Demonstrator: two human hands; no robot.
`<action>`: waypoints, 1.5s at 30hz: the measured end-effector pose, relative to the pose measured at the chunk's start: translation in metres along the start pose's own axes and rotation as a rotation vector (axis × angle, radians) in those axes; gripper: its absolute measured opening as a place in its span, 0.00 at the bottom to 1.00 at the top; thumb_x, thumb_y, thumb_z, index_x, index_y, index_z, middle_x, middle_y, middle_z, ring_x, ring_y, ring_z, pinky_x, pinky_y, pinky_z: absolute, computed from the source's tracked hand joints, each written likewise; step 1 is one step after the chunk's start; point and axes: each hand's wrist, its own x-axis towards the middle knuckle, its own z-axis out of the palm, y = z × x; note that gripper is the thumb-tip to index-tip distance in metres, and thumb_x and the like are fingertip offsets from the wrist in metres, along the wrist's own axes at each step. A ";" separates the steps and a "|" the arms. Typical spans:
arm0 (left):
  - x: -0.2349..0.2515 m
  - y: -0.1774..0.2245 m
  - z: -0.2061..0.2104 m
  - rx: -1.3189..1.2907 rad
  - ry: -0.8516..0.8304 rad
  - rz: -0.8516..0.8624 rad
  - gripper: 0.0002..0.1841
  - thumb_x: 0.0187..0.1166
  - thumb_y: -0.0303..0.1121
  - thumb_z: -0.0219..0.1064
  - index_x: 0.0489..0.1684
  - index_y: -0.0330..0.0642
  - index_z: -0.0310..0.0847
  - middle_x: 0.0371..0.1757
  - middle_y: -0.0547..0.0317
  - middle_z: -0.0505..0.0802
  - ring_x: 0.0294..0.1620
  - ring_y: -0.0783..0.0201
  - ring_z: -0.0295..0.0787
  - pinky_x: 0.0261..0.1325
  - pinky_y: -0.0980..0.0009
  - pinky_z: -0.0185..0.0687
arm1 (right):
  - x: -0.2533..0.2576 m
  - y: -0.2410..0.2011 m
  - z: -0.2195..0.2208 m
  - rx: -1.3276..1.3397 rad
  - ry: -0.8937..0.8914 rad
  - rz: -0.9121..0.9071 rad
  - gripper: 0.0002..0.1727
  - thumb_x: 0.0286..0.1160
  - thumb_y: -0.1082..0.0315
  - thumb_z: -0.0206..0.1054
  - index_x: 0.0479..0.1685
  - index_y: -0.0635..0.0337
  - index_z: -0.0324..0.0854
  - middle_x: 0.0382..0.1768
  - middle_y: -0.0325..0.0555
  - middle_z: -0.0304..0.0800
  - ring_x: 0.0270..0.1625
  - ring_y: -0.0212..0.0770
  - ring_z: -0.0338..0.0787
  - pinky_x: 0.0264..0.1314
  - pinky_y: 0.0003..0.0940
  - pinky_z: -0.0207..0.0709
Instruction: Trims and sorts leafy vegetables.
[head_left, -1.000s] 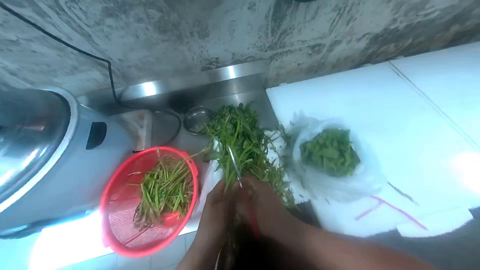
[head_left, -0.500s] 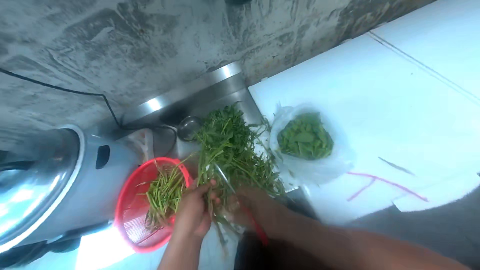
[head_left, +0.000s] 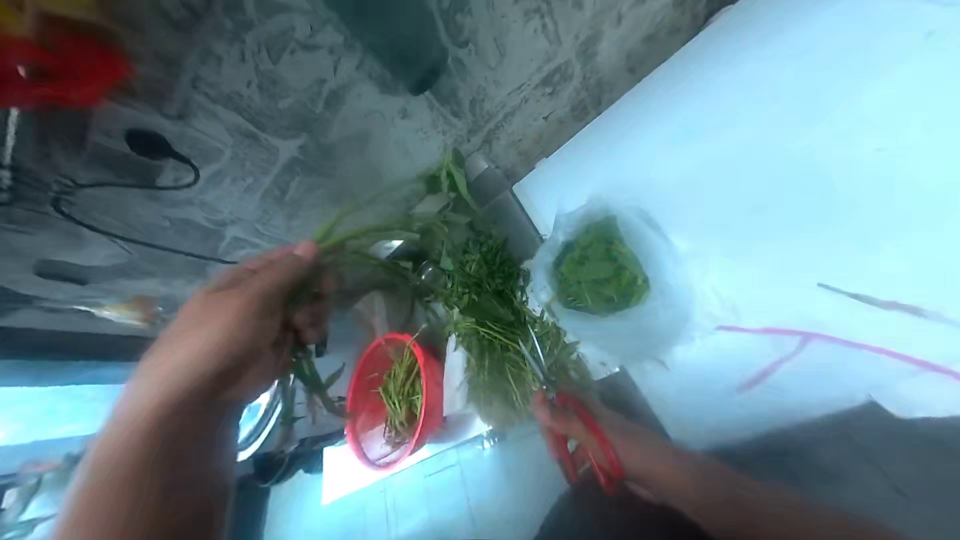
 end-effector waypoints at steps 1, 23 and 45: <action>-0.002 0.016 0.001 0.024 0.008 0.027 0.19 0.95 0.44 0.45 0.41 0.50 0.81 0.26 0.66 0.80 0.16 0.75 0.69 0.17 0.81 0.70 | -0.003 -0.002 -0.002 0.001 -0.007 -0.002 0.30 0.77 0.36 0.63 0.67 0.46 0.70 0.37 0.37 0.83 0.36 0.35 0.87 0.37 0.32 0.83; -0.012 0.103 0.034 1.567 -0.222 0.418 0.17 0.85 0.43 0.65 0.69 0.70 0.87 0.41 0.70 0.95 0.36 0.66 0.90 0.41 0.52 0.88 | -0.046 -0.011 -0.011 0.224 -0.346 -0.086 0.43 0.63 0.25 0.68 0.71 0.43 0.69 0.45 0.37 0.88 0.50 0.39 0.91 0.51 0.39 0.87; -0.023 0.068 0.031 1.756 -0.513 1.245 0.22 0.80 0.26 0.54 0.67 0.53 0.86 0.31 0.57 0.84 0.26 0.52 0.81 0.23 0.57 0.75 | -0.009 -0.040 -0.033 0.287 -0.182 -0.091 0.48 0.60 0.24 0.66 0.77 0.46 0.70 0.53 0.43 0.89 0.56 0.45 0.91 0.56 0.46 0.87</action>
